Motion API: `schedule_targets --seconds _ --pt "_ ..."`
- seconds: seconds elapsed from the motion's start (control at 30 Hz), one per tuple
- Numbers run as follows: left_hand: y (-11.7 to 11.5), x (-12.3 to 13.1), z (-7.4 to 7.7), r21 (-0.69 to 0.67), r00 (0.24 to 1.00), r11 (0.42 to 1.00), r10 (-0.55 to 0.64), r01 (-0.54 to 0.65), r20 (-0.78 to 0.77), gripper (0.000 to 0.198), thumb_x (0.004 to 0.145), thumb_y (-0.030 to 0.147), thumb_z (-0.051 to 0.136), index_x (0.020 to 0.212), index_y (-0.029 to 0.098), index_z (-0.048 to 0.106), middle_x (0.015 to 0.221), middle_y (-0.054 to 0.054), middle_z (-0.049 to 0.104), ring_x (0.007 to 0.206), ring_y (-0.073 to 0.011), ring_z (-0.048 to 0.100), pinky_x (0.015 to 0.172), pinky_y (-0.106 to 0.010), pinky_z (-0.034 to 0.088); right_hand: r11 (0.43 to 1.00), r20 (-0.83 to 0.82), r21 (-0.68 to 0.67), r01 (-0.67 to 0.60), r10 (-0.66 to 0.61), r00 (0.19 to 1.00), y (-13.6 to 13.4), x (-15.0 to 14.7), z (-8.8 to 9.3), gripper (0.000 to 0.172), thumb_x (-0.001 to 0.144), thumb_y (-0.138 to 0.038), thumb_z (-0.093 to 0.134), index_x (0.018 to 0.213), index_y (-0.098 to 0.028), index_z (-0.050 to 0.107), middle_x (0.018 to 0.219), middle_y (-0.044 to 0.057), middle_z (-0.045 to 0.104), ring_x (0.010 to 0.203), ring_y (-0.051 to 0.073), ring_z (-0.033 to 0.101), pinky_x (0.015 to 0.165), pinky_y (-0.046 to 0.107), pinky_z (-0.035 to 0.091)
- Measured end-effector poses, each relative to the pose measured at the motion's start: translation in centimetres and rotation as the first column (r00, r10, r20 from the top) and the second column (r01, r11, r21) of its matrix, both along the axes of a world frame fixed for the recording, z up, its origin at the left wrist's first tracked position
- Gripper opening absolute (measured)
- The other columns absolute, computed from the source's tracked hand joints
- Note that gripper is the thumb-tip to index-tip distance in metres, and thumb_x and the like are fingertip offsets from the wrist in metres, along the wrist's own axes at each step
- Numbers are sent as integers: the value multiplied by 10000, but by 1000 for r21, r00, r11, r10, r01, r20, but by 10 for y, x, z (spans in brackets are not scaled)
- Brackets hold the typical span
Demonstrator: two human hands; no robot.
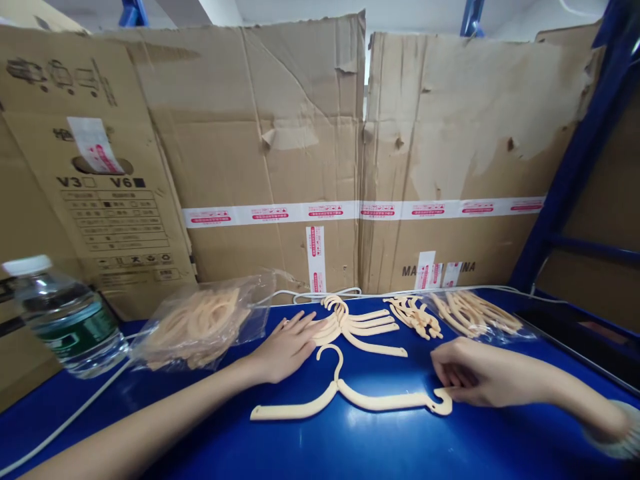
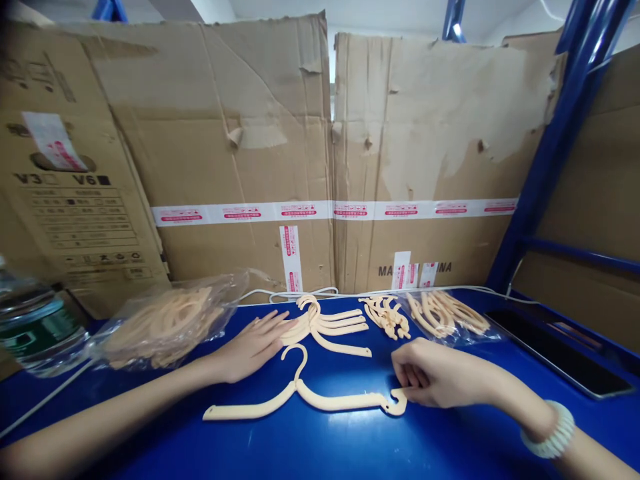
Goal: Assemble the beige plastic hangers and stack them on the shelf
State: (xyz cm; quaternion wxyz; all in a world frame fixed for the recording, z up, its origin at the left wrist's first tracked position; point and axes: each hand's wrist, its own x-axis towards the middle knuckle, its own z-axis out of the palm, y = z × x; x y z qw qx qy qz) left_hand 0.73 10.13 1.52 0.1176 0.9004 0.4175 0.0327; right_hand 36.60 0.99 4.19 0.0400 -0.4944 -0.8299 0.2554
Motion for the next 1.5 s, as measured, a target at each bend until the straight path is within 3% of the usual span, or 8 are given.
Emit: schedule_targets --seconds 0.3,0.47,0.57,0.67,0.87,1.07,1.27,1.5 --pt "3 13 -5 -2 998 998 60 -60 -20 487 986 448 206 1469 384 198 1566 -7 171 1441 -279 81 1119 -592 128 1000 -64 -24 -19 17 998 5 4 3 27 749 -167 577 770 -163 595 727 15 595 606 117 526 529 204 400" --pt "4 19 -7 27 997 996 81 -80 -20 486 983 415 215 1466 365 230 1558 -27 199 1437 -292 112 1105 -614 137 1000 -86 -5 -19 18 996 8 7 6 142 807 -259 583 859 -139 639 719 32 610 604 134 546 549 229 429" --pt "1 21 -5 30 993 993 113 -113 -17 495 979 409 225 1467 335 248 1562 -38 182 1439 -291 91 1108 -612 124 981 -100 191 34 -15 995 5 2 8 147 840 -228 543 910 -142 640 799 56 631 688 162 575 636 270 464" --pt "-9 16 -1 66 988 986 150 -152 24 507 971 378 253 1472 298 247 1562 -48 180 1439 -283 99 1115 -596 138 899 -95 438 -28 78 992 0 -14 7 195 892 -189 481 1020 -166 626 997 89 629 921 203 576 835 345 469" --pt "-60 -10 6 220 987 973 41 -75 155 426 942 292 335 1351 225 435 1467 -90 399 1375 -255 313 1116 -521 258 834 81 518 -188 171 982 -9 -39 -8 269 939 -227 463 1170 -169 587 1152 119 592 1065 247 541 942 424 458" --pt "-113 -28 -6 245 964 968 -15 -52 265 245 918 238 412 1125 229 544 1219 -81 575 1158 -237 513 951 -407 454 809 -25 580 -96 136 990 5 -36 -25 303 955 -218 415 1215 -189 569 1231 128 561 1146 244 532 990 417 462" --pt "-109 -36 -10 276 924 959 -45 -67 380 205 912 218 434 1088 220 539 1159 -81 576 1108 -225 524 925 -372 458 760 -168 646 68 54 984 19 -31 -36 251 950 -221 437 1124 -185 614 1094 116 649 1034 248 606 931 438 503" --pt "-108 -34 -12 287 900 958 -107 -21 423 190 910 192 449 1057 225 566 1135 -77 586 1111 -229 512 945 -381 436 762 -167 643 84 33 985 30 -27 -45 179 902 -200 523 1017 -173 658 967 110 683 912 245 638 829 414 538"
